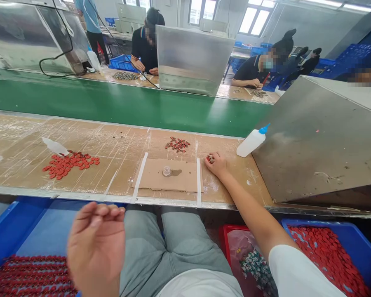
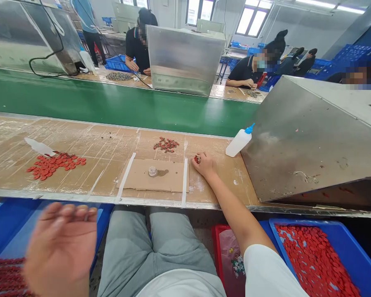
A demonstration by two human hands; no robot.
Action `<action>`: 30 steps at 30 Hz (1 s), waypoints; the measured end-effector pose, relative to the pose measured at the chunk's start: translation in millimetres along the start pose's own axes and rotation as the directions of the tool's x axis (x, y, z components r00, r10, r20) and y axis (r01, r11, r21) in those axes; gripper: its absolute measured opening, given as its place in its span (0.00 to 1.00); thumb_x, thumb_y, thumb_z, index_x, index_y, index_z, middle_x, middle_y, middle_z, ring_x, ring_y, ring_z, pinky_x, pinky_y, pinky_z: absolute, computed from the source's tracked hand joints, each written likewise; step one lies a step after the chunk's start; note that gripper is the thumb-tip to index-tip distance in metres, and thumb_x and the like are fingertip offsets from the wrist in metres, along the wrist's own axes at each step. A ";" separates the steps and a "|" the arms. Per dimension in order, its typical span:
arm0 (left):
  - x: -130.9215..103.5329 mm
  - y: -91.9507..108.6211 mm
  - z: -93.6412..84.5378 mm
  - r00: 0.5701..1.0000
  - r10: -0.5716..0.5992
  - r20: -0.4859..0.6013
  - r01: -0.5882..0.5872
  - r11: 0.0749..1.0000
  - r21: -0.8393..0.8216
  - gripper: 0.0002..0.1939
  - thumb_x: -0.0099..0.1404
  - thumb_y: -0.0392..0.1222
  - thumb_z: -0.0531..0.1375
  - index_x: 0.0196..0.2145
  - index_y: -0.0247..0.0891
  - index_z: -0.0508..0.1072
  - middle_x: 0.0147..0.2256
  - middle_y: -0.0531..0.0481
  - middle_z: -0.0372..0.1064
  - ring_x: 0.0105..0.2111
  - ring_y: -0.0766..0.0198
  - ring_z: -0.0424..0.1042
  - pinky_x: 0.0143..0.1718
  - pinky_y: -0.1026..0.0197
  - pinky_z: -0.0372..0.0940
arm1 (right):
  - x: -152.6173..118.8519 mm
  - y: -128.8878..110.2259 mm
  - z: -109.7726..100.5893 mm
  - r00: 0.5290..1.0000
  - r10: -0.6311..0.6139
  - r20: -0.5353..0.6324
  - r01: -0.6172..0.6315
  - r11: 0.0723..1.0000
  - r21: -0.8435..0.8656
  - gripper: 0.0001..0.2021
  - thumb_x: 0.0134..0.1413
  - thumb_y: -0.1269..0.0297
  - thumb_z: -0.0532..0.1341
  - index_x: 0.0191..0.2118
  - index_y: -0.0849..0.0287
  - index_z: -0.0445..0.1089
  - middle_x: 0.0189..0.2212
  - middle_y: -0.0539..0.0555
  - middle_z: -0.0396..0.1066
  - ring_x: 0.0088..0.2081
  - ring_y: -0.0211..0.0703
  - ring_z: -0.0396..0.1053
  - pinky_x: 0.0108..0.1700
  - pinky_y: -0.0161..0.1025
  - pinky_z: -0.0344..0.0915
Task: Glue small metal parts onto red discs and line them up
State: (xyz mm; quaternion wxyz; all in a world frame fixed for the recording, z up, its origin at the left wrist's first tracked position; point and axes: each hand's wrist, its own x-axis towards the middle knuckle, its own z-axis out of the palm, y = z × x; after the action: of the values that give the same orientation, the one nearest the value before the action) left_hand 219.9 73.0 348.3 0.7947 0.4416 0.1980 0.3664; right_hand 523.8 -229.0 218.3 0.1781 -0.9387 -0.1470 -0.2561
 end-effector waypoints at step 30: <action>-29.9 -152.1 -152.9 0.894 -0.276 -0.354 0.379 0.887 0.265 0.18 0.51 0.39 0.66 0.41 0.36 0.73 0.33 0.53 0.70 0.32 0.69 0.71 0.37 0.62 0.68 | -1.8 2.5 -7.1 0.999 0.015 -0.043 -0.019 0.997 -0.079 0.14 0.55 0.56 0.55 0.26 0.57 0.70 0.25 0.56 0.72 0.34 0.47 0.66 0.29 0.38 0.53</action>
State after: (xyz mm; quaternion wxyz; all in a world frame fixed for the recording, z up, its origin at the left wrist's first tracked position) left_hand 164.7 83.6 137.9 0.7206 0.4646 0.4491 0.2513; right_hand 520.2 -234.5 222.5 0.1457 -0.9406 -0.1249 -0.2800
